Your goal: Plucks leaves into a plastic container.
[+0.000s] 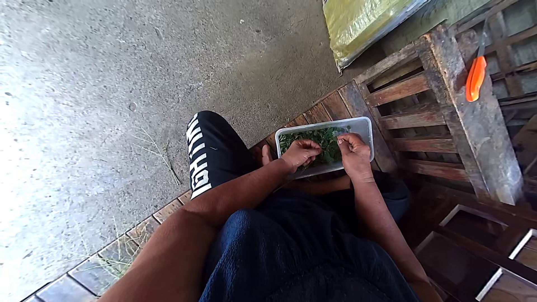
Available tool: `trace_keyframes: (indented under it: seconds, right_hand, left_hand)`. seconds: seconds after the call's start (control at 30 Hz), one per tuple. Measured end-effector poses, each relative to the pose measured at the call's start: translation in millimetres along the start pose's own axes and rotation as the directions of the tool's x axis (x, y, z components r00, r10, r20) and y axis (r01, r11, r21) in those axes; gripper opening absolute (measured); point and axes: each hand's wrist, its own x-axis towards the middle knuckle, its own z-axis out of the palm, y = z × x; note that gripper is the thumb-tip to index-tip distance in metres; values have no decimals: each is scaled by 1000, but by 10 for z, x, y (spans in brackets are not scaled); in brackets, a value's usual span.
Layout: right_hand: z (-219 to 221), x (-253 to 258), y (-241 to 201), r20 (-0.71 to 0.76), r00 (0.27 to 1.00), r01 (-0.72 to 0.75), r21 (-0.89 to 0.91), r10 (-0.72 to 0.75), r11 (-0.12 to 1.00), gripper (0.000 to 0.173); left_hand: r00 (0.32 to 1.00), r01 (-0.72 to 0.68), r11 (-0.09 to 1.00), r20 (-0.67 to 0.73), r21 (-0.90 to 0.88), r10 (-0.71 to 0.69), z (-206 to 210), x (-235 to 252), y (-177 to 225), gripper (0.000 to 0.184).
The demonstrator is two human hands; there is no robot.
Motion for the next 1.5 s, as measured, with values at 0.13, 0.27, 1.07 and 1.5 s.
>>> trace_keyframes:
  seconds: [0.13, 0.27, 1.07, 1.5]
  right_hand:
    - [-23, -125, -95, 21, 994, 108, 91, -110, 990, 16]
    - [46, -121, -113, 124, 991, -42, -66, 50, 997, 18]
    - [58, -103, -56, 166, 981, -108, 28, 102, 994, 10]
    - [128, -75, 112, 102, 958, -279, 564, 270, 777, 14]
  left_hand:
    - [996, 48, 982, -62, -181, -60, 3, 25, 28, 8]
    - [997, 59, 982, -33, -180, -66, 4, 22, 29, 8]
    - [996, 65, 967, 71, -246, -49, -26, -2, 40, 15]
    - [988, -12, 999, 153, -36, 18, -20, 7, -17, 16]
